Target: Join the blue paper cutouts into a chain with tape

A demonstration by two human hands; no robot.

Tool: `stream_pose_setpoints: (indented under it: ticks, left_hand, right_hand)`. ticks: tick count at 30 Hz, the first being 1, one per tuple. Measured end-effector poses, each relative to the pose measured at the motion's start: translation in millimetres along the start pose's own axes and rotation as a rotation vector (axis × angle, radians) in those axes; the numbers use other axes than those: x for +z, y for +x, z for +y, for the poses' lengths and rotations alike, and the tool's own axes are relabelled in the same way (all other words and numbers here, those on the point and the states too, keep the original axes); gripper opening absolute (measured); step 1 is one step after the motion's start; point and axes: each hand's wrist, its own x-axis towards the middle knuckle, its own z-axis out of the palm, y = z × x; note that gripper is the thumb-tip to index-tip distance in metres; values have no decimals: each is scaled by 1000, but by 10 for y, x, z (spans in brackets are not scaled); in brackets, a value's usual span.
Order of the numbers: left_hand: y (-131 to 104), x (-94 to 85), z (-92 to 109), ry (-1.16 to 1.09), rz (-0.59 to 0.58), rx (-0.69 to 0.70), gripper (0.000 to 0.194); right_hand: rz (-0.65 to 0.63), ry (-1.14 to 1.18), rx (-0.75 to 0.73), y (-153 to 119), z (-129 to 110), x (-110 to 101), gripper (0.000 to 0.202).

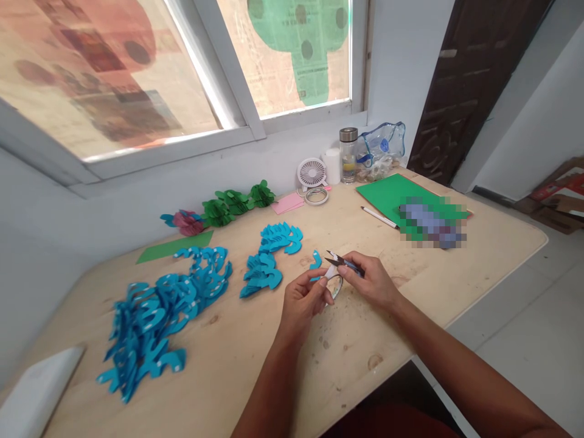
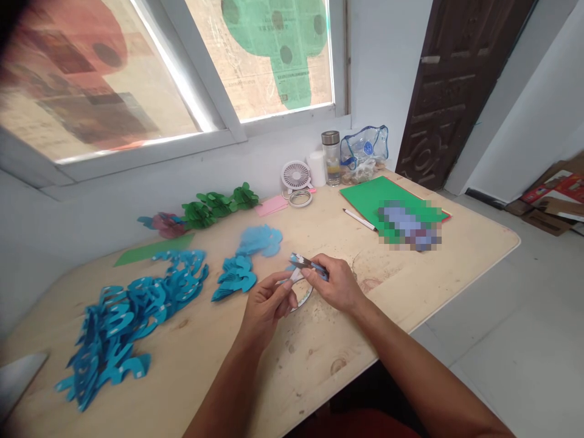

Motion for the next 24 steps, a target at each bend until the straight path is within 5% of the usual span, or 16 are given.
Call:
stream_pose_setpoints:
  ticks: [24]
  left_hand:
    - [0, 14, 31, -50, 110, 100, 39]
  right_hand:
    - [-75, -4, -54, -18, -21, 4, 30]
